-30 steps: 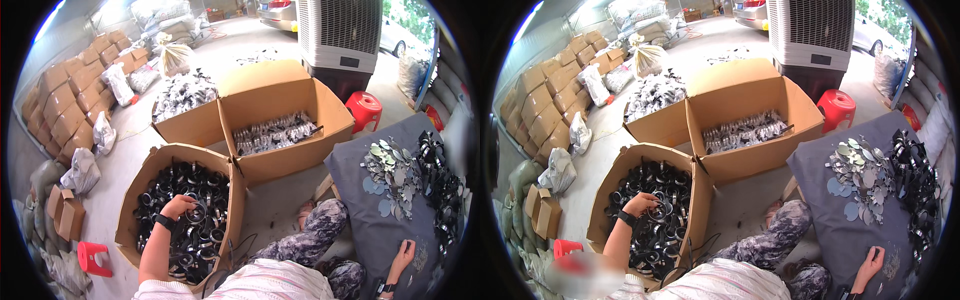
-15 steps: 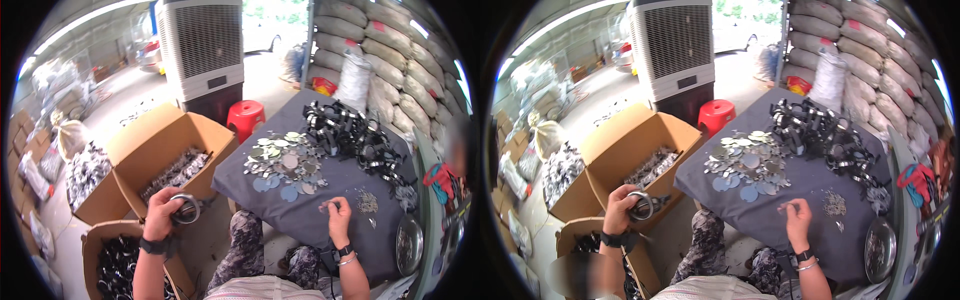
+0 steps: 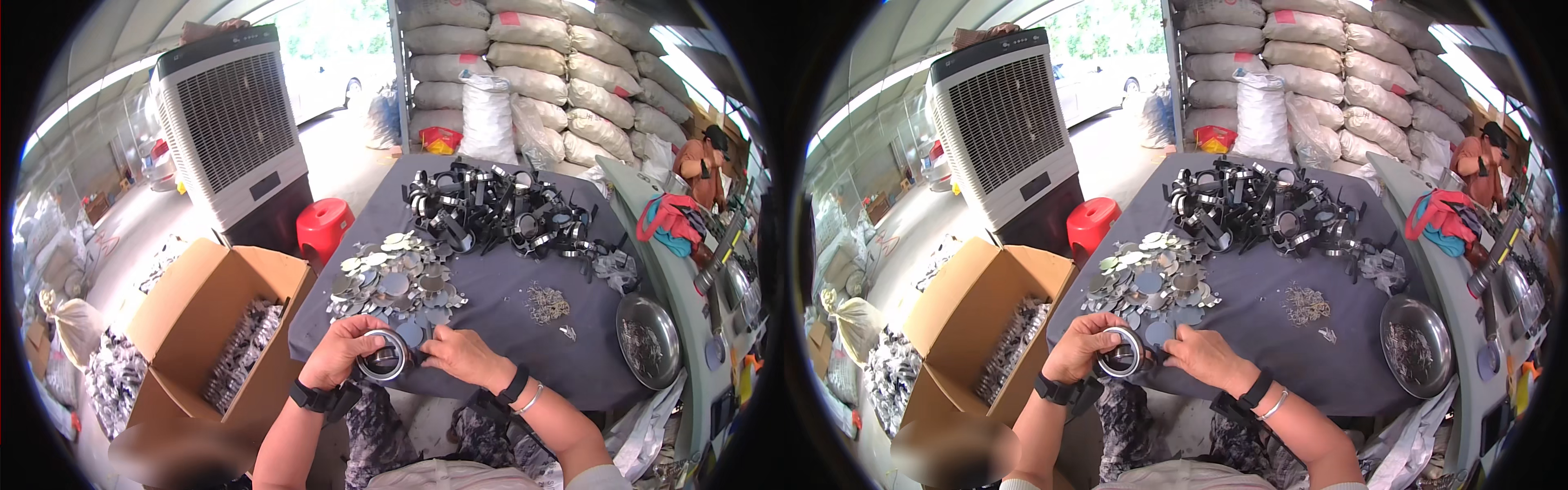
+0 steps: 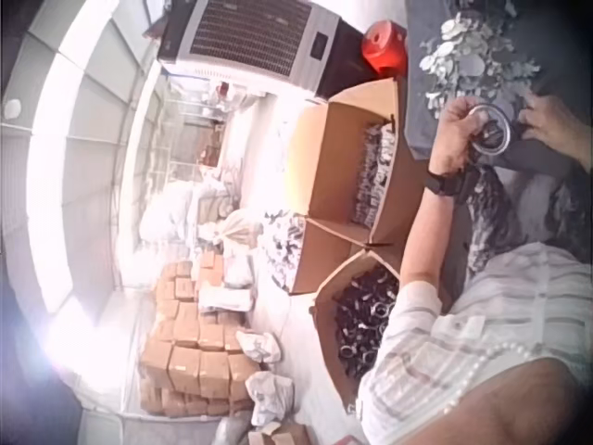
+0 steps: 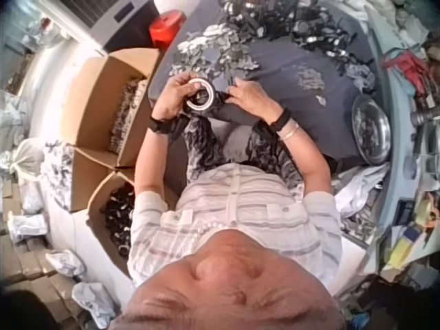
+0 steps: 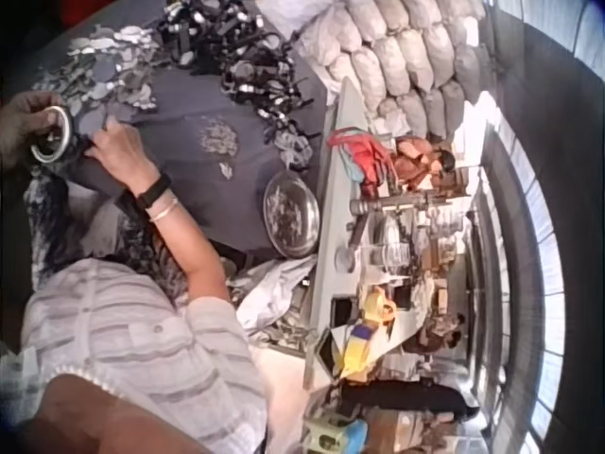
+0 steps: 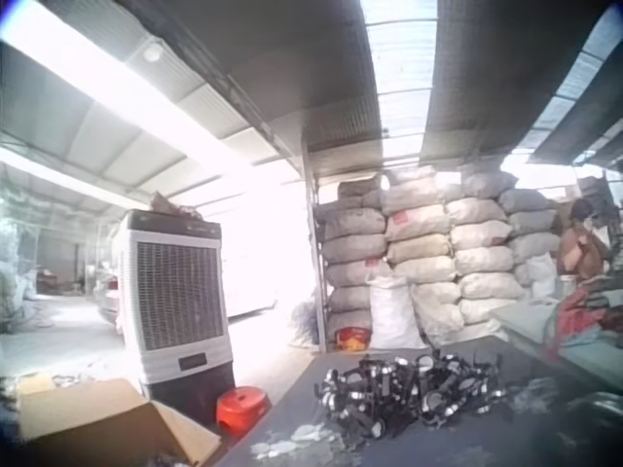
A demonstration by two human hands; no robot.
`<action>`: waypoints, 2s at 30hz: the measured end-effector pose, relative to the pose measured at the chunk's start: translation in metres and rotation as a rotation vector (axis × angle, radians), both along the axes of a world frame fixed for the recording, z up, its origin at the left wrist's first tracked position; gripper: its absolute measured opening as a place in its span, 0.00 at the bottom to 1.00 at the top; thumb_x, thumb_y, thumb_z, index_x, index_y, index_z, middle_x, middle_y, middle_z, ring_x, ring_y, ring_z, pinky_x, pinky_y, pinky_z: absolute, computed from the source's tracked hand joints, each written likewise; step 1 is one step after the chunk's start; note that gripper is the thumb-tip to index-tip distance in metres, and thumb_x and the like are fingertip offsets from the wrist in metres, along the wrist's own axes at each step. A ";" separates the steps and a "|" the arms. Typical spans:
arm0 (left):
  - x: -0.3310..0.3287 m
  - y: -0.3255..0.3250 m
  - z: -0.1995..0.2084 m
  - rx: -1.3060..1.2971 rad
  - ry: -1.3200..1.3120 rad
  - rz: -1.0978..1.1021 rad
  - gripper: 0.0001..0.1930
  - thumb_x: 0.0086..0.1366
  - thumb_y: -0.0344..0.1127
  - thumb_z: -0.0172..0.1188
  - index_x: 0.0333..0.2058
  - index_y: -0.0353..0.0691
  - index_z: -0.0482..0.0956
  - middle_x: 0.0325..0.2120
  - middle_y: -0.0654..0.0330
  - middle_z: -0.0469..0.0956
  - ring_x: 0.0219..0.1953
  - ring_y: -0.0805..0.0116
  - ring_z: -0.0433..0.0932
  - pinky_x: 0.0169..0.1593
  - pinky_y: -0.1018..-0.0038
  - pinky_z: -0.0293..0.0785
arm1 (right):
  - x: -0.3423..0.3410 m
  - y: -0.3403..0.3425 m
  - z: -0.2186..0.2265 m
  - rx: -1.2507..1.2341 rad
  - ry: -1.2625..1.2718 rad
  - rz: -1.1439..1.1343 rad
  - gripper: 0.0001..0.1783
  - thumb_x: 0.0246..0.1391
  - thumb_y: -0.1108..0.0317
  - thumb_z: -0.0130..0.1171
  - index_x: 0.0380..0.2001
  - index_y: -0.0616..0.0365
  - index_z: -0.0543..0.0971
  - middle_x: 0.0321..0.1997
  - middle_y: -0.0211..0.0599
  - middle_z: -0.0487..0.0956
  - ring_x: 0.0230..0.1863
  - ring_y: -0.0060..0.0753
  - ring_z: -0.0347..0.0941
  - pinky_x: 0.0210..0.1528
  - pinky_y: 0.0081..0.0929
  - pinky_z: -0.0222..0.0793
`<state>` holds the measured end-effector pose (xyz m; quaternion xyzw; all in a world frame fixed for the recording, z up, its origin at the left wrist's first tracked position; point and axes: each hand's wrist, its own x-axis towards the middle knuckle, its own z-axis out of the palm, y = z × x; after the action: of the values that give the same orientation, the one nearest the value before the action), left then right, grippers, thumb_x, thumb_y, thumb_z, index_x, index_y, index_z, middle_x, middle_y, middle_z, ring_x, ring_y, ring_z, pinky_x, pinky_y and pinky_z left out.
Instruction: The recorder is assembling small metal and plastic components, specifically connecting small pins or clips to circular plastic housings.
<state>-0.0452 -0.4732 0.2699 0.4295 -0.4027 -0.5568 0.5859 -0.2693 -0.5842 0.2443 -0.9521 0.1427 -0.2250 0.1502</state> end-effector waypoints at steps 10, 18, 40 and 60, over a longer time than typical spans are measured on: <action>0.072 -0.074 -0.062 0.087 -0.410 0.523 0.09 0.61 0.33 0.59 0.36 0.33 0.79 0.22 0.59 0.79 0.24 0.69 0.78 0.32 0.72 0.74 | -0.047 -0.021 0.004 0.566 0.017 -0.493 0.18 0.56 0.58 0.56 0.22 0.62 0.77 0.18 0.39 0.77 0.21 0.35 0.75 0.23 0.30 0.68; 0.073 -0.091 -0.062 -0.074 -1.321 0.848 0.13 0.59 0.42 0.59 0.33 0.38 0.82 0.27 0.50 0.79 0.31 0.49 0.78 0.35 0.59 0.73 | -0.062 -0.013 -0.009 1.355 -0.078 -0.346 0.18 0.61 0.58 0.52 0.28 0.63 0.76 0.23 0.35 0.78 0.17 0.18 0.71 0.16 0.18 0.64; -0.086 -0.046 -0.108 -0.113 -0.238 0.282 0.23 0.57 0.26 0.62 0.52 0.37 0.68 0.24 0.67 0.73 0.23 0.81 0.71 0.26 0.83 0.69 | 0.031 -0.089 -0.028 0.013 -0.083 -0.286 0.10 0.44 0.68 0.64 0.34 0.54 0.79 0.33 0.37 0.76 0.34 0.45 0.76 0.36 0.39 0.71; -0.113 -0.058 -0.101 -0.237 -0.117 0.183 0.38 0.59 0.23 0.59 0.65 0.44 0.51 0.29 0.68 0.73 0.25 0.82 0.68 0.27 0.84 0.64 | -0.019 -0.059 -0.019 0.037 -0.436 -0.457 0.04 0.51 0.75 0.57 0.30 0.60 0.72 0.29 0.42 0.77 0.32 0.50 0.75 0.32 0.39 0.69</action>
<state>-0.1581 -0.5309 0.1691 0.4243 -0.4582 -0.4237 0.6561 -0.2886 -0.6434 0.2251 -0.8218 0.3217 -0.4489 0.1402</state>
